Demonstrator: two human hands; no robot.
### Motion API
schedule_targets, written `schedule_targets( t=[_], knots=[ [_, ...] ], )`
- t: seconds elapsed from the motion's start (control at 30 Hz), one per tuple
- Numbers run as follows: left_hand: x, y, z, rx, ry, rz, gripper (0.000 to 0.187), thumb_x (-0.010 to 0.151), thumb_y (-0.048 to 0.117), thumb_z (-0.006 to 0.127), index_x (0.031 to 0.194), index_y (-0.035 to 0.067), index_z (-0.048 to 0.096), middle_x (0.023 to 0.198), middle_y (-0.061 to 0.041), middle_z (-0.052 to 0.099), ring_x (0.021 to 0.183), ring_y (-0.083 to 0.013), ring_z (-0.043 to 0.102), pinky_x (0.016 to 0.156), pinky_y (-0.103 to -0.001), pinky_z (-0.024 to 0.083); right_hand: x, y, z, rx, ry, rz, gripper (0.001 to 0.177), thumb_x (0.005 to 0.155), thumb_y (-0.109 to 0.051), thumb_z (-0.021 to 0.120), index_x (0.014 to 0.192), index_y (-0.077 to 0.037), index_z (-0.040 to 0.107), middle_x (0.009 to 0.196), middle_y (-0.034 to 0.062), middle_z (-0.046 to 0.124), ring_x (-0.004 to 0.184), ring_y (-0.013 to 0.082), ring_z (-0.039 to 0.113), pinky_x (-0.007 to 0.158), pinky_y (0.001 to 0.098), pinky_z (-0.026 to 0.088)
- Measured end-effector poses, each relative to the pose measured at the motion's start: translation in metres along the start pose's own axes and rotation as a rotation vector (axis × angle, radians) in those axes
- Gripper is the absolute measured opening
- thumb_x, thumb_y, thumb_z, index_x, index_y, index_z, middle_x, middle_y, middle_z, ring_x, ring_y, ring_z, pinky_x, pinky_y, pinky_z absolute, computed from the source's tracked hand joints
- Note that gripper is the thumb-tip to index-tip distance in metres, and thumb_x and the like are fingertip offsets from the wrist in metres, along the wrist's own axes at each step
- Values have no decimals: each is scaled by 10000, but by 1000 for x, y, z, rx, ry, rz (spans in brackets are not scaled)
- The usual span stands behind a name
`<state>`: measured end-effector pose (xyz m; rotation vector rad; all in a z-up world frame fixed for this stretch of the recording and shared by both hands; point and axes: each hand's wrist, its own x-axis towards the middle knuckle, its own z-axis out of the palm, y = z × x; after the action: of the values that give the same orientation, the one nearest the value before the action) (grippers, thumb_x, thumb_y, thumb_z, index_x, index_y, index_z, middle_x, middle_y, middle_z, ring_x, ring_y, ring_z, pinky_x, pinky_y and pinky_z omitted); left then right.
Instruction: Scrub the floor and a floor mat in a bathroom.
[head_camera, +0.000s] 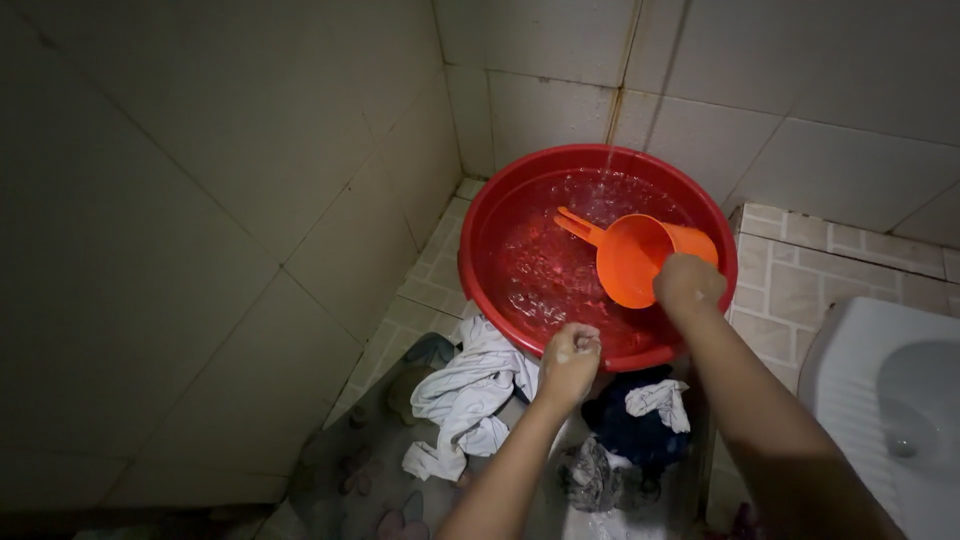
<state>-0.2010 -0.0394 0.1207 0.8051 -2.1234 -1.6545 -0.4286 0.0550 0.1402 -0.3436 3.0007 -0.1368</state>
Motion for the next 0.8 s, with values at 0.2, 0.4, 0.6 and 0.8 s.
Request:
schedule_targets(
  t=[0.2,0.4,0.6,0.8],
  knots=[
    [-34,40,-22,-134,-57,-284,245,901,191,616,1105,74,684,975,-94,704,824,-276,703,724,-403,581,-10,17,45,119,122,-58,265,927,-163,603,1027,-7,794,1113,259,745,1019,439,725,872,498,578],
    [-24,-45,-7,29,66,34,193,888,163,675,1030,48,737,891,-83,749,827,-200,709,769,-321,551,-85,-18,11,478,-95,-12,490,1017,-235,481,776,74,776,805,260,805,794,373,764,841,441,566],
    [-30,-87,-23,-224,49,-32,173,887,113,656,1018,18,718,893,-80,740,792,-160,688,719,-300,557,-86,-22,110,1395,-251,95,361,1002,-145,421,796,91,600,782,286,745,538,267,603,465,344,459],
    [-23,-157,-20,-544,2,-178,195,942,64,547,1079,-8,665,876,-68,720,740,-149,679,678,-262,556,-156,-68,123,1768,-205,113,268,1036,-135,455,945,81,584,711,180,671,603,208,685,516,301,456]
  ],
)
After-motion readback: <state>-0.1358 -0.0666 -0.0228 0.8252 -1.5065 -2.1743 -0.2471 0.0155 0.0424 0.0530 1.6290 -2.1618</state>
